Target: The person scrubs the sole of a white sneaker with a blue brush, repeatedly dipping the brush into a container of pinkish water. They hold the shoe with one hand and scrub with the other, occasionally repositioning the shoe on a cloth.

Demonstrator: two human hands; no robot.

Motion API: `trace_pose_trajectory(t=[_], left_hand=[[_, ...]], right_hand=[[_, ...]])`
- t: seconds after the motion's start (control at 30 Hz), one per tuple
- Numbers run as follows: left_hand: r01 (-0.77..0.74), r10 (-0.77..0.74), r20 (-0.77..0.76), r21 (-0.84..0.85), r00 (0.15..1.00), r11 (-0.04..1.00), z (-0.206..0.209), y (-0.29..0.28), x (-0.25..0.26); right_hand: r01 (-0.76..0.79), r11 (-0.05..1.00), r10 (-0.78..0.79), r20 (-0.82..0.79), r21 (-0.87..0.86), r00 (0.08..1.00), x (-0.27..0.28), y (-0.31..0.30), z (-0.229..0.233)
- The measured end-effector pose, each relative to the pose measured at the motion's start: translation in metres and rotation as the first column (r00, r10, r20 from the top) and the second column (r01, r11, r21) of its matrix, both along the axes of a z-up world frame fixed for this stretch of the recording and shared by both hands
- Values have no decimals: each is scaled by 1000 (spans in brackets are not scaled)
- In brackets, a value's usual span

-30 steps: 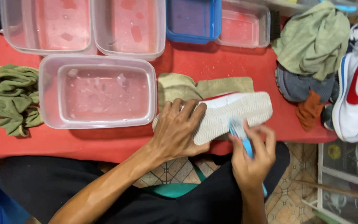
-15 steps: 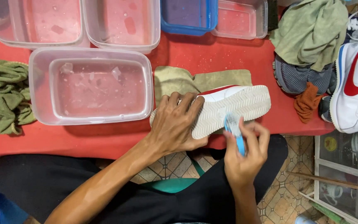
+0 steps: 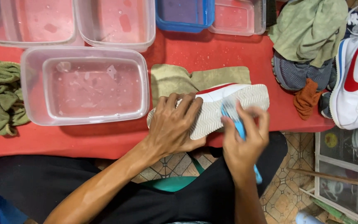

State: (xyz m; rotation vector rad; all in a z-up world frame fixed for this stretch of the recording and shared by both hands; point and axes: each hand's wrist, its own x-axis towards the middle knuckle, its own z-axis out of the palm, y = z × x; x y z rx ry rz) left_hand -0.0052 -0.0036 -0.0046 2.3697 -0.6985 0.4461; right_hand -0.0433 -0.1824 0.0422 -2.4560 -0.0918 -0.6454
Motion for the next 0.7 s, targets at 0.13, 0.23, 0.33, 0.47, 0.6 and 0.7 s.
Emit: trace_pose_trajectory(t=[0.13, 0.23, 0.33, 0.47, 0.6, 0.7], left_hand=[[7, -7, -23, -8, 1000, 1000, 4, 2, 2], [30, -31, -72, -19, 997, 999, 9, 2, 2], [1, -1, -20, 6, 1000, 1000, 4, 1, 1], [15, -15, -27, -9, 1000, 1000, 7, 1, 3], [7, -6, -27, 12, 1000, 1000, 4, 3, 4], [26, -27, -47, -21, 999, 999, 5, 0, 3]], right_hand=[[1, 1000, -1, -2, -25, 1000, -3, 5, 9], [40, 999, -41, -34, -28, 999, -22, -6, 7], [-14, 996, 19, 50, -87, 999, 7, 0, 0], [-45, 998, 45, -16, -43, 999, -3, -3, 17], [-62, 996, 57, -95, -57, 994, 2, -15, 12], [-93, 991, 85, -86, -93, 993, 6, -11, 22]])
